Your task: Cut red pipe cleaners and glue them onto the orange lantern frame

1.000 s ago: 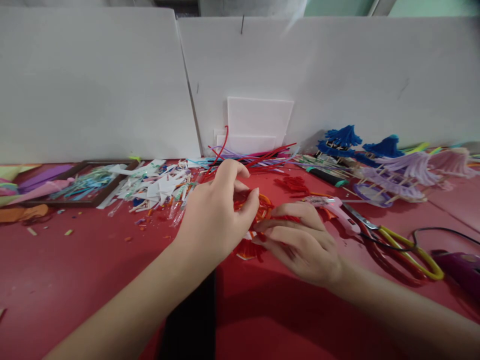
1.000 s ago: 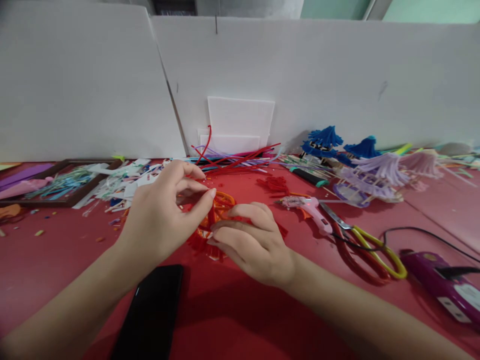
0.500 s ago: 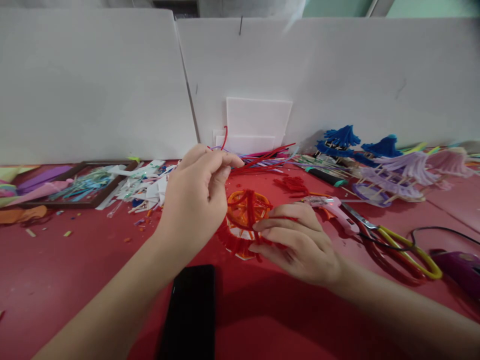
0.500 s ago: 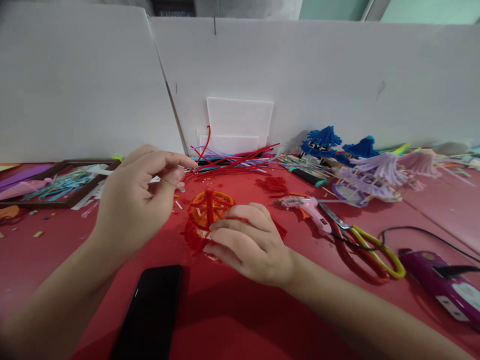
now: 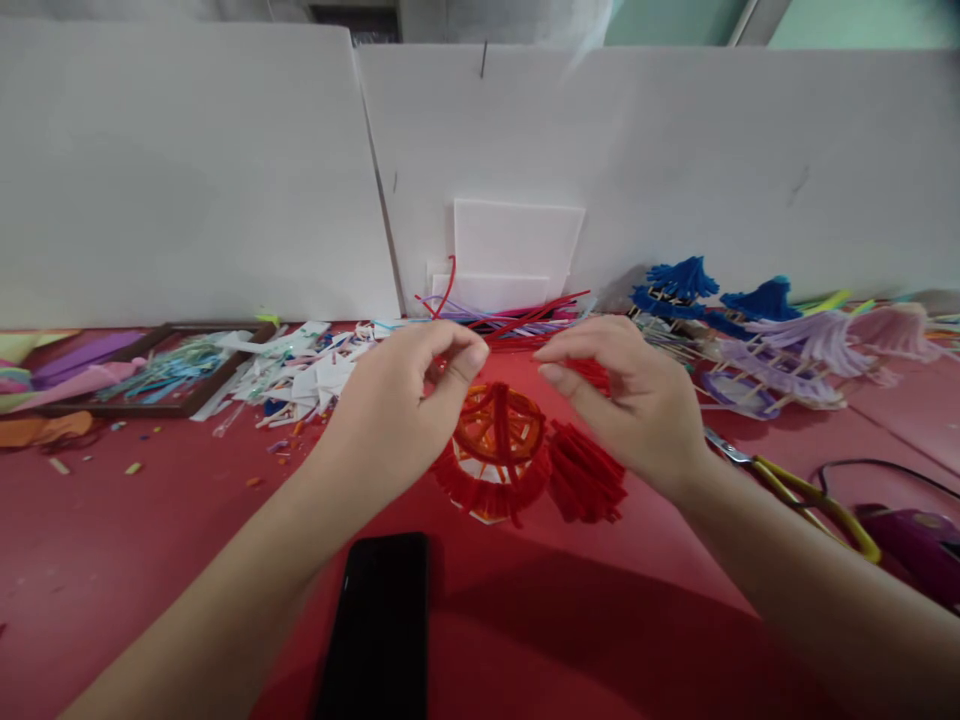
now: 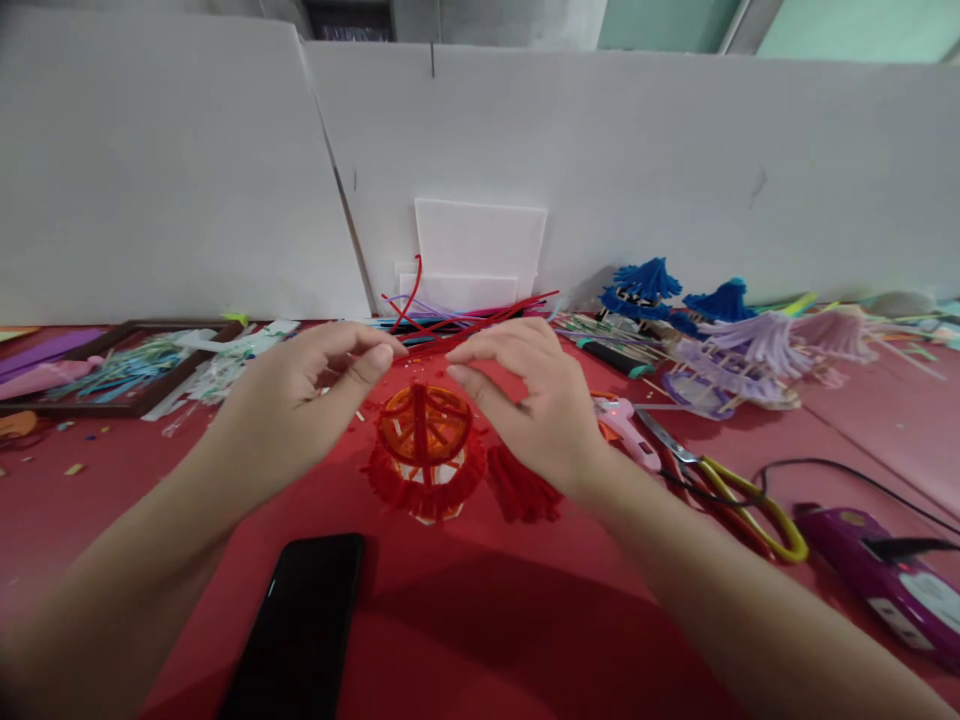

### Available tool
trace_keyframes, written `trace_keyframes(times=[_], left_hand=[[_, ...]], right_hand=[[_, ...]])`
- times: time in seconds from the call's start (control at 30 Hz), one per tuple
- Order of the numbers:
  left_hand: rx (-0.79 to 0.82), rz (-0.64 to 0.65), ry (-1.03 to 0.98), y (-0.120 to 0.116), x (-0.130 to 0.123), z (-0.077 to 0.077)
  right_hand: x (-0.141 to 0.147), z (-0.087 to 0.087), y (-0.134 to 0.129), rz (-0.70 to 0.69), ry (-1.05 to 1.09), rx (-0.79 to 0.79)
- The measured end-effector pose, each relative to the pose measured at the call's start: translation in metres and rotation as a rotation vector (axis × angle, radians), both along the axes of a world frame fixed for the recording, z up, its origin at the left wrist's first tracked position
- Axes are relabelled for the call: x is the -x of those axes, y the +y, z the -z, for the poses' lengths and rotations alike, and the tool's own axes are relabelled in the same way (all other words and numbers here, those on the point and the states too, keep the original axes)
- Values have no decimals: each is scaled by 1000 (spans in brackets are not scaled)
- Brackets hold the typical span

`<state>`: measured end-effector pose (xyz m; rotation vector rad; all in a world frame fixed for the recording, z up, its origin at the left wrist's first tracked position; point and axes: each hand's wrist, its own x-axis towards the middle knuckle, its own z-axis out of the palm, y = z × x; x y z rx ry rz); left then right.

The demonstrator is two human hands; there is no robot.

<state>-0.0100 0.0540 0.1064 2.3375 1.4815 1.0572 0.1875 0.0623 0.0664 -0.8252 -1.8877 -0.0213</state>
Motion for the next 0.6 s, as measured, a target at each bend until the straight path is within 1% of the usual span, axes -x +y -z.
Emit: trace_keyframes(times=[0.1,0.2,0.37,0.47,0.6], left_hand=[[131,75,-116,0,-2,6],[218,106,-228,0,-5,13],[309,155,-236,-2,-6,18],[342,172,-258,-1,-5,19],[392,273,-308,3,-3,20]], right_hand=[[0,-7,12,-125,-46,151],[1,-8,21,-254,-43,266],[0,-13,34,-458,-37,433],[-3,-14,41,-561,-34,491],[-4,-13,46,-662,-58,515]])
